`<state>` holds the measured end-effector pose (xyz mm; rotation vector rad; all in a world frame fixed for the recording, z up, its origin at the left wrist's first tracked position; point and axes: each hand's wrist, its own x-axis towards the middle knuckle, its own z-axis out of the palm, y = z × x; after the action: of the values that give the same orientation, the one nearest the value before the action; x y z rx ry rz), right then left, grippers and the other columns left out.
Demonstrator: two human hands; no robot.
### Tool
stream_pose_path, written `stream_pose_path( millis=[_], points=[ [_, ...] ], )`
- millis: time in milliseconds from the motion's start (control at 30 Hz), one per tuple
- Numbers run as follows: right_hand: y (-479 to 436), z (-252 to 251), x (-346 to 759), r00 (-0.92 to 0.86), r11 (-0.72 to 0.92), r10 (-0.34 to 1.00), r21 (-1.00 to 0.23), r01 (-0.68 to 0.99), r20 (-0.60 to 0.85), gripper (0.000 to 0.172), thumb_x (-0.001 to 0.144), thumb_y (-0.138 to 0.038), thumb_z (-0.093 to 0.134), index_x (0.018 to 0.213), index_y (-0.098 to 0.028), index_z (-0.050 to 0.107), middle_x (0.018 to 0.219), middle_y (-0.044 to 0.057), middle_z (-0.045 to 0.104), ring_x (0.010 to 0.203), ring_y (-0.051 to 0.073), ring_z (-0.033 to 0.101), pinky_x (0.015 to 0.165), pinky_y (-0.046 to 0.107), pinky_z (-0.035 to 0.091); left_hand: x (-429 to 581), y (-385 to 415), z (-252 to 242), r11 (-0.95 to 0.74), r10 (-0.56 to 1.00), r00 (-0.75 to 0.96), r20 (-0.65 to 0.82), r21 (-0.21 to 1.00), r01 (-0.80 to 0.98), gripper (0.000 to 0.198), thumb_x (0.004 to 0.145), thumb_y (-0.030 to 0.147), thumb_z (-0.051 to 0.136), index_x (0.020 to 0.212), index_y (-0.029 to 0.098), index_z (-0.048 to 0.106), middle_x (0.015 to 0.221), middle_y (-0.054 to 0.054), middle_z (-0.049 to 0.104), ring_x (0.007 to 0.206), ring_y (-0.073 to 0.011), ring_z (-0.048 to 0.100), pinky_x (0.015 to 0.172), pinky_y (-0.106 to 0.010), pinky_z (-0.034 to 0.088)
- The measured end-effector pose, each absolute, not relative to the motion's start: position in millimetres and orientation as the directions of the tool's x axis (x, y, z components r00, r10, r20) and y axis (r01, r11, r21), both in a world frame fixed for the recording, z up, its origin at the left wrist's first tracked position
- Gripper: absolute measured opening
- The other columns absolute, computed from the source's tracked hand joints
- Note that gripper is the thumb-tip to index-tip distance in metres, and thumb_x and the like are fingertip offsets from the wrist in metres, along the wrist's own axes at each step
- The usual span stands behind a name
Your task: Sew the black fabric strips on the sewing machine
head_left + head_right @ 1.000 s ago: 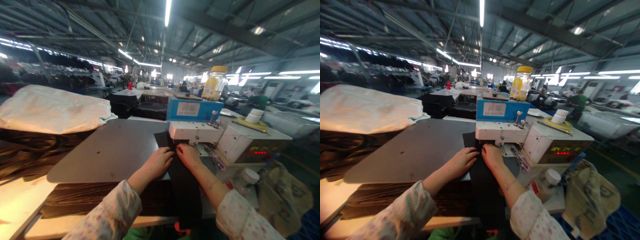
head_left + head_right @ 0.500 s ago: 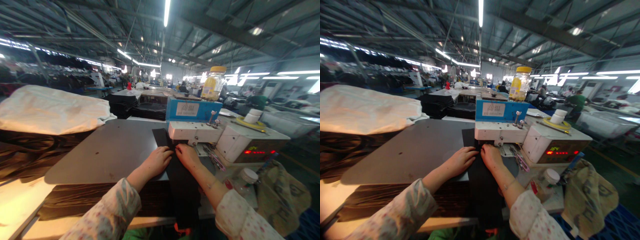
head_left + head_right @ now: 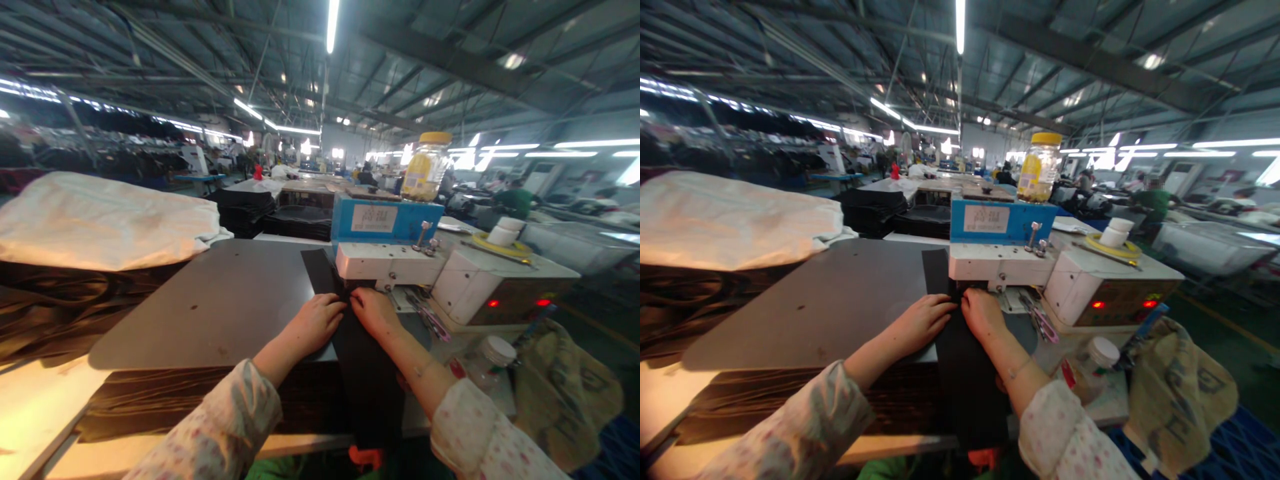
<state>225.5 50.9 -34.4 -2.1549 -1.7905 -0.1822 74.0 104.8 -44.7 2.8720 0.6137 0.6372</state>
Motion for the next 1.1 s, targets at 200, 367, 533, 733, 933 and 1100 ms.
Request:
stream_pose_path(
  millis=[200, 367, 533, 733, 933, 1100],
  points=[
    [50.1, -34.3, 225.1, 0.205, -0.162, 0.931, -0.163, 0.973, 0.302, 0.021, 0.083, -0.023, 0.042, 0.090, -0.018, 0.061, 0.090, 0.005, 0.066, 0.082, 0.014, 0.059, 0.070, 0.022, 0.039, 73.5, 104.6, -44.1, -0.906, 0.420, 0.829, 0.370, 0.223, 0.360, 0.030, 0.086, 0.024, 0.039, 0.110, 0.016, 0.055, 0.114, -0.010, 0.052, 0.104, -0.0196, 0.048, 0.092, -0.033, 0.039],
    [49.6, -34.5, 225.2, 0.202, -0.162, 0.934, -0.154, 0.975, 0.294, 0.021, 0.083, -0.023, 0.041, 0.090, -0.018, 0.061, 0.090, 0.005, 0.066, 0.083, 0.015, 0.059, 0.071, 0.023, 0.039, 72.9, 104.8, -43.9, -0.905, 0.421, 0.829, 0.367, 0.231, 0.358, 0.030, 0.086, 0.024, 0.038, 0.110, 0.016, 0.055, 0.114, -0.010, 0.052, 0.104, -0.0197, 0.048, 0.093, -0.033, 0.039],
    [50.4, -34.9, 224.9, 0.198, -0.157, 0.935, -0.157, 0.975, 0.294, 0.021, 0.083, -0.023, 0.041, 0.091, -0.018, 0.060, 0.091, 0.005, 0.066, 0.084, 0.014, 0.059, 0.072, 0.023, 0.039, 73.6, 104.7, -44.2, -0.906, 0.418, 0.827, 0.375, 0.232, 0.353, 0.030, 0.086, 0.024, 0.038, 0.110, 0.017, 0.055, 0.113, -0.008, 0.052, 0.104, -0.0191, 0.047, 0.093, -0.033, 0.038],
    [50.4, -33.7, 224.7, 0.207, -0.169, 0.934, -0.152, 0.974, 0.290, 0.021, 0.083, -0.024, 0.041, 0.091, -0.019, 0.061, 0.090, 0.005, 0.066, 0.083, 0.014, 0.059, 0.070, 0.022, 0.039, 73.6, 104.0, -43.3, -0.907, 0.415, 0.828, 0.378, 0.242, 0.345, 0.030, 0.086, 0.024, 0.039, 0.109, 0.018, 0.055, 0.113, -0.008, 0.053, 0.103, -0.0195, 0.048, 0.092, -0.034, 0.039],
    [49.1, -32.5, 223.6, 0.202, -0.166, 0.936, -0.147, 0.975, 0.288, 0.021, 0.083, -0.023, 0.041, 0.089, -0.018, 0.060, 0.090, 0.005, 0.066, 0.082, 0.015, 0.059, 0.070, 0.023, 0.039, 74.3, 104.3, -43.7, -0.908, 0.412, 0.830, 0.375, 0.241, 0.342, 0.029, 0.085, 0.023, 0.039, 0.109, 0.017, 0.055, 0.112, -0.009, 0.053, 0.103, -0.0198, 0.048, 0.092, -0.034, 0.039],
    [49.1, -32.2, 223.3, 0.203, -0.168, 0.938, -0.143, 0.975, 0.281, 0.021, 0.084, -0.023, 0.041, 0.089, -0.018, 0.060, 0.090, 0.005, 0.065, 0.083, 0.015, 0.059, 0.070, 0.023, 0.039, 74.4, 105.6, -45.5, -0.911, 0.407, 0.827, 0.388, 0.237, 0.337, 0.029, 0.085, 0.024, 0.039, 0.109, 0.018, 0.055, 0.113, -0.008, 0.053, 0.103, -0.0197, 0.048, 0.092, -0.034, 0.039]
  ],
)
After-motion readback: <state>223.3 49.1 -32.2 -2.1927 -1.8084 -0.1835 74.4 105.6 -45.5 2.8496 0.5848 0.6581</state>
